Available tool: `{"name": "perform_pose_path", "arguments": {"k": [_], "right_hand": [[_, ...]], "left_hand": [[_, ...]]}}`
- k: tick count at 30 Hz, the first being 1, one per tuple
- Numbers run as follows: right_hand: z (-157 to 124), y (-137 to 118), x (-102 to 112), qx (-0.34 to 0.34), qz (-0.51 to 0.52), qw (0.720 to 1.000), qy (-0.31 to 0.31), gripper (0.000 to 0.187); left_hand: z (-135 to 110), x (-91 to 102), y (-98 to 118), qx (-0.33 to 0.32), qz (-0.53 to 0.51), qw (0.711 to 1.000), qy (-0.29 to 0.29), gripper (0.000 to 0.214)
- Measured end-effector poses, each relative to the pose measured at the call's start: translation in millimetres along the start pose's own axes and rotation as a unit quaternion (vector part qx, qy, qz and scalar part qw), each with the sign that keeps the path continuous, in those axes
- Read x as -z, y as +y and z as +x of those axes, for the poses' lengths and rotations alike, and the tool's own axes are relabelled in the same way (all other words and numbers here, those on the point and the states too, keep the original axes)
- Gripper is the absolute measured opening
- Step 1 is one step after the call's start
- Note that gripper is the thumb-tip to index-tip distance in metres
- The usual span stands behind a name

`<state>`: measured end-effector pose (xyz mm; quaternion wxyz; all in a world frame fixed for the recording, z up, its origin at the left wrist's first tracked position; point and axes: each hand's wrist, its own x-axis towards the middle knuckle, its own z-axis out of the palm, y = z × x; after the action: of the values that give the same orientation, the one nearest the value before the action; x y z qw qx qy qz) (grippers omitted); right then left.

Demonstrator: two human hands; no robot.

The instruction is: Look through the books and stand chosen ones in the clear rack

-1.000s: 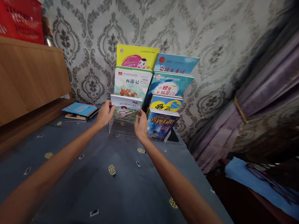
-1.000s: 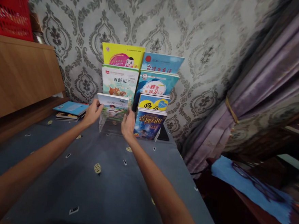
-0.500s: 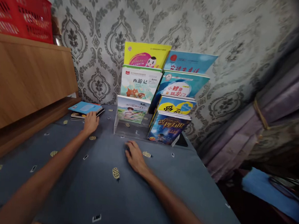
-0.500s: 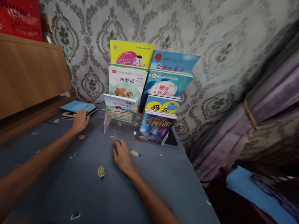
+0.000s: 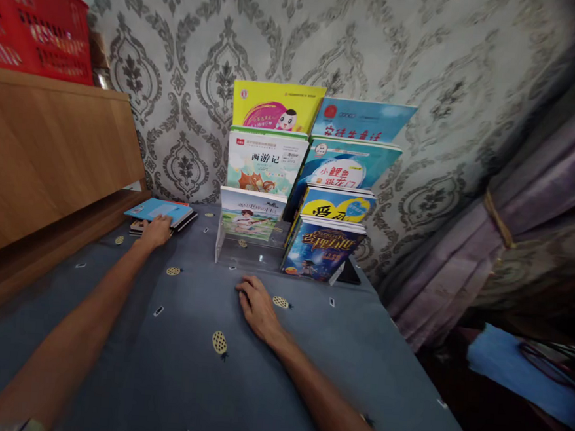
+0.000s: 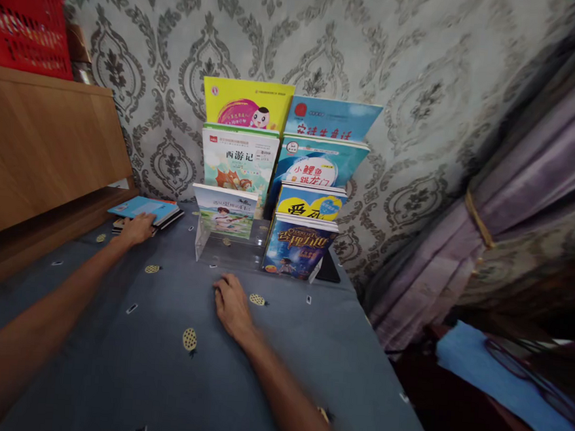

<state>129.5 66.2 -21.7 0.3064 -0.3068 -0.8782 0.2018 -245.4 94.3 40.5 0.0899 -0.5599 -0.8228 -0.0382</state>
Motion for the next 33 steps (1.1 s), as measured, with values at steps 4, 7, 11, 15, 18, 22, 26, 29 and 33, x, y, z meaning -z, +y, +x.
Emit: {"name": "perform_pose_path", "arguments": {"k": [4,7,11,15,18,22,26,29,33], "right_hand": [[-1,-4,2,0.001,-0.015,1.000,0.000,0.025],[-1,-5,3,0.006,-0.018,1.000,-0.001,0.026],[0,-6,5,0.010,-0.021,1.000,-0.005,0.026],[0,-6,4,0.013,-0.028,1.000,-0.006,0.025],[0,-6,3,0.016,-0.035,0.999,-0.008,0.025],[1,-7,4,0.016,-0.043,0.999,-0.013,0.025],[1,-8,5,0.012,-0.047,0.999,-0.020,0.023],[1,-7,4,0.016,-0.047,0.999,-0.016,0.023],[1,-5,2,0.023,-0.037,0.999,-0.002,0.025]], "left_hand": [[-2,5.8,-5,-0.020,0.017,1.000,0.004,0.039],[-5,7.4,-7,-0.031,0.027,0.999,0.008,0.038],[-12,9.0,-10,-0.049,0.040,0.998,0.012,0.040],[-20,12.0,-12,-0.073,0.055,0.996,0.015,0.039],[-26,13.5,-13,-0.085,0.063,0.994,0.020,0.038],[-32,13.8,-13,-0.094,0.068,0.993,0.031,0.040],[-39,13.2,-13,-0.106,0.068,0.991,0.041,0.041],[-45,12.5,-15,-0.118,0.068,0.990,0.046,0.043],[-55,11.4,-17,-0.133,0.071,0.987,0.049,0.045]]}}
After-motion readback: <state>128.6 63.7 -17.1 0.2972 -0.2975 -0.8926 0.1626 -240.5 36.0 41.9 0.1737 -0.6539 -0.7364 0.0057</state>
